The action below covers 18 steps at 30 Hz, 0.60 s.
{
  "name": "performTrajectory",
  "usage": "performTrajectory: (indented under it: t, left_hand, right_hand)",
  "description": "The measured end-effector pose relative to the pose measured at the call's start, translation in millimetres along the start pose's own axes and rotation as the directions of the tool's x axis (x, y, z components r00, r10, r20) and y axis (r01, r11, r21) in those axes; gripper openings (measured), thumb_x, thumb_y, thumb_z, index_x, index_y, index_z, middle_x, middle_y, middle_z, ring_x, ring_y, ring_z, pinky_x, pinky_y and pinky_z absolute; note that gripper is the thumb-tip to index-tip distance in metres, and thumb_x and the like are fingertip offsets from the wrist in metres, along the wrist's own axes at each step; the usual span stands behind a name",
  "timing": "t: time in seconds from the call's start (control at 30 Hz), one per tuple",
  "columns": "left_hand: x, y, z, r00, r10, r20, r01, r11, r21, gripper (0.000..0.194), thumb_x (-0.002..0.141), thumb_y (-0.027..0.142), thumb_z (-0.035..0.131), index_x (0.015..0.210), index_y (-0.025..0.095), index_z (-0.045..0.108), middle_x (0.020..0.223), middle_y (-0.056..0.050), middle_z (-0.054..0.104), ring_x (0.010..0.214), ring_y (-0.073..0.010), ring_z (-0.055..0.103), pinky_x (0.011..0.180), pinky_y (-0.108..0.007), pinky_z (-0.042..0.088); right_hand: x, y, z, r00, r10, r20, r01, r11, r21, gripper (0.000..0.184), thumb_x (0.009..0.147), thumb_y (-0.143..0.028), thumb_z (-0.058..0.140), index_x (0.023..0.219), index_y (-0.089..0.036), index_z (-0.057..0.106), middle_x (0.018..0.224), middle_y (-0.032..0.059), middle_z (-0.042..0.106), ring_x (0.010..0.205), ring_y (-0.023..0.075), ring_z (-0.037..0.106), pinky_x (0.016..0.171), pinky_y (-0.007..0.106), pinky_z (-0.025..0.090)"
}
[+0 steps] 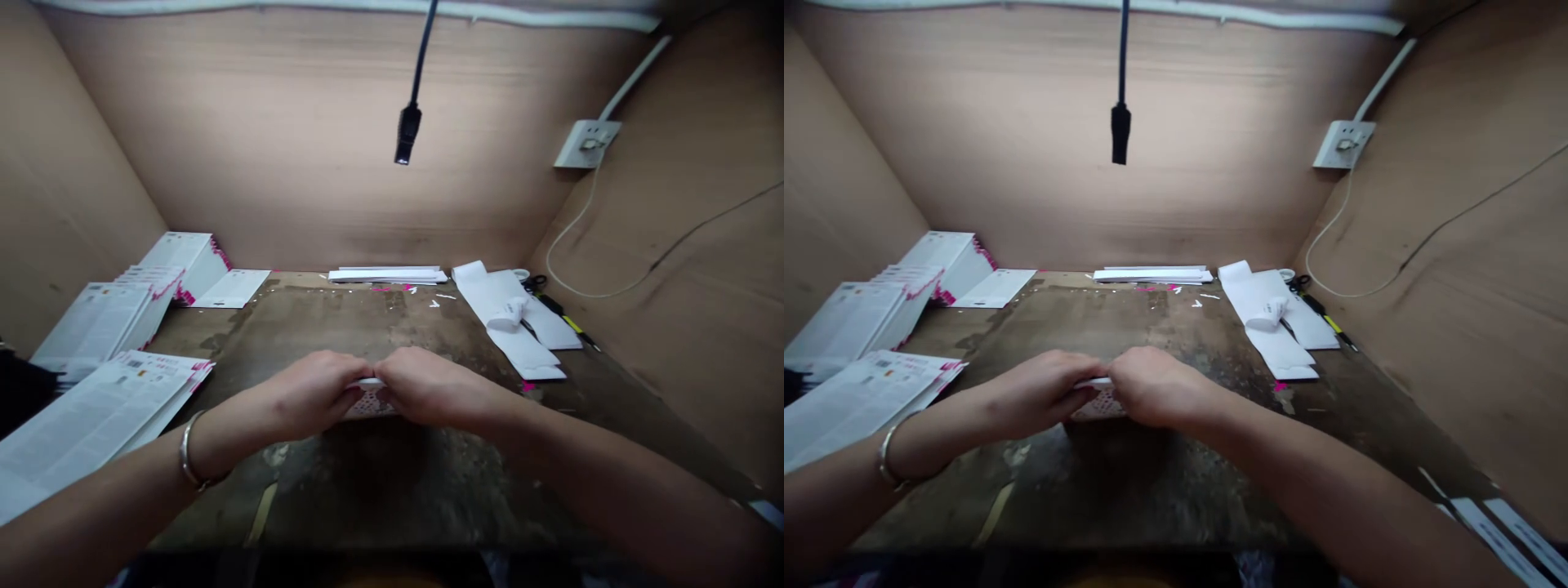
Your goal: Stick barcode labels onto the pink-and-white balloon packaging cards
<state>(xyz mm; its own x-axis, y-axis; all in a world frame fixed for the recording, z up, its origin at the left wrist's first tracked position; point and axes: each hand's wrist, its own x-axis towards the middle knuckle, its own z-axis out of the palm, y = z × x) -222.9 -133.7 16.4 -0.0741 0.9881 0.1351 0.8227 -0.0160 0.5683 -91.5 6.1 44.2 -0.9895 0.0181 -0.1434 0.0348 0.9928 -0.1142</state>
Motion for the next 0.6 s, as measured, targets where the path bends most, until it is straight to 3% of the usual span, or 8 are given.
performTrajectory:
  t: [0.03, 0.1, 0.13, 0.17, 0.27, 0.33, 0.43, 0.6]
  left_hand:
    - [-5, -4, -0.7, 0.991, -0.068, -0.117, 0.053, 0.99, -0.129, 0.024, 0.079, 0.026, 0.058, 0.103, 0.024, 0.059, 0.095, -0.003, 0.068, 0.087, -0.0208, 0.063, 0.069, -0.028, 0.047]
    - [-17, -13, 2.8, 0.893, -0.23, -0.387, 0.028, 0.887, -0.462, 0.046, 0.074, 0.037, 0.068, 0.115, 0.024, 0.053, 0.114, -0.006, 0.062, 0.106, -0.0232, 0.057, 0.08, -0.03, 0.049]
    - [-22, -17, 8.2, 0.834, -0.294, -0.467, -0.053, 0.8, -0.598, 0.058, 0.069, 0.042, 0.071, 0.12, 0.024, 0.05, 0.123, -0.007, 0.058, 0.114, -0.0248, 0.052, 0.086, -0.033, 0.048]
    - [-27, -21, 16.3, 0.808, -0.328, -0.489, -0.132, 0.708, -0.694, 0.067, 0.066, 0.045, 0.074, 0.123, 0.023, 0.048, 0.128, -0.009, 0.054, 0.118, -0.0266, 0.05, 0.091, -0.035, 0.046]
    - [-34, -25, 50.7, 0.886, -0.343, -0.312, -0.113, 0.492, -0.863, 0.059, 0.067, 0.04, 0.076, 0.117, 0.019, 0.053, 0.119, -0.012, 0.061, 0.11, -0.0291, 0.056, 0.092, -0.04, 0.047]
    - [-35, -22, 72.3, 0.896, -0.39, -0.21, -0.032, 0.417, -0.908, 0.043, 0.073, 0.031, 0.072, 0.111, 0.019, 0.054, 0.111, -0.009, 0.065, 0.102, -0.0275, 0.06, 0.088, -0.041, 0.05]
    - [-37, -17, 90.5, 0.861, -0.452, -0.232, -0.043, 0.39, -0.92, 0.034, 0.079, 0.028, 0.067, 0.11, 0.021, 0.054, 0.108, -0.005, 0.067, 0.098, -0.0244, 0.063, 0.086, -0.039, 0.052]
    - [-41, -16, 100.0, 0.828, -0.457, -0.324, -0.08, 0.475, -0.876, 0.026, 0.081, 0.028, 0.065, 0.104, 0.02, 0.056, 0.105, -0.004, 0.068, 0.094, -0.0219, 0.064, 0.082, -0.032, 0.052]
  right_hand:
    - [-4, 2, 1, 1.0, 0.015, -0.022, -0.015, 1.0, 0.016, 0.017, 0.08, -0.013, 0.054, 0.072, -0.013, 0.069, 0.067, 0.0083, 0.068, 0.061, 0.0218, 0.064, 0.053, 0.025, 0.043]
    - [-17, 7, 5, 0.993, 0.057, -0.104, -0.034, 0.976, 0.213, 0.022, 0.085, -0.016, 0.047, 0.08, -0.015, 0.068, 0.072, 0.0061, 0.068, 0.064, 0.0201, 0.065, 0.056, 0.024, 0.045]
    - [-24, 9, 10, 0.983, 0.091, -0.16, -0.021, 0.919, 0.393, 0.023, 0.088, -0.019, 0.044, 0.086, -0.016, 0.067, 0.077, 0.0053, 0.069, 0.069, 0.0199, 0.065, 0.059, 0.024, 0.047]
    - [-29, 10, 18, 0.968, 0.14, -0.208, 0.01, 0.808, 0.59, 0.023, 0.09, -0.023, 0.043, 0.092, -0.017, 0.066, 0.085, 0.0049, 0.07, 0.076, 0.0203, 0.066, 0.063, 0.025, 0.049]
    - [-38, 5, 59, 0.92, 0.298, -0.256, 0.148, 0.342, 0.928, 0.026, 0.09, -0.035, 0.05, 0.103, -0.016, 0.061, 0.101, 0.0068, 0.068, 0.092, 0.0243, 0.064, 0.078, 0.033, 0.052]
    - [-38, -1, 91, 0.912, 0.342, -0.225, 0.176, 0.169, 0.97, 0.028, 0.089, -0.037, 0.053, 0.106, -0.016, 0.06, 0.105, 0.0086, 0.068, 0.095, 0.0254, 0.063, 0.083, 0.036, 0.052]
    - [-38, -6, 121, 0.904, 0.368, -0.216, 0.17, 0.155, 0.973, 0.029, 0.089, -0.037, 0.054, 0.11, -0.017, 0.059, 0.113, 0.0103, 0.065, 0.101, 0.0256, 0.061, 0.088, 0.037, 0.05]
    - [-38, -3, 115, 0.853, 0.428, -0.299, 0.192, 0.275, 0.942, 0.027, 0.088, -0.035, 0.056, 0.11, -0.02, 0.059, 0.113, 0.009, 0.065, 0.1, 0.0263, 0.062, 0.083, 0.035, 0.051]
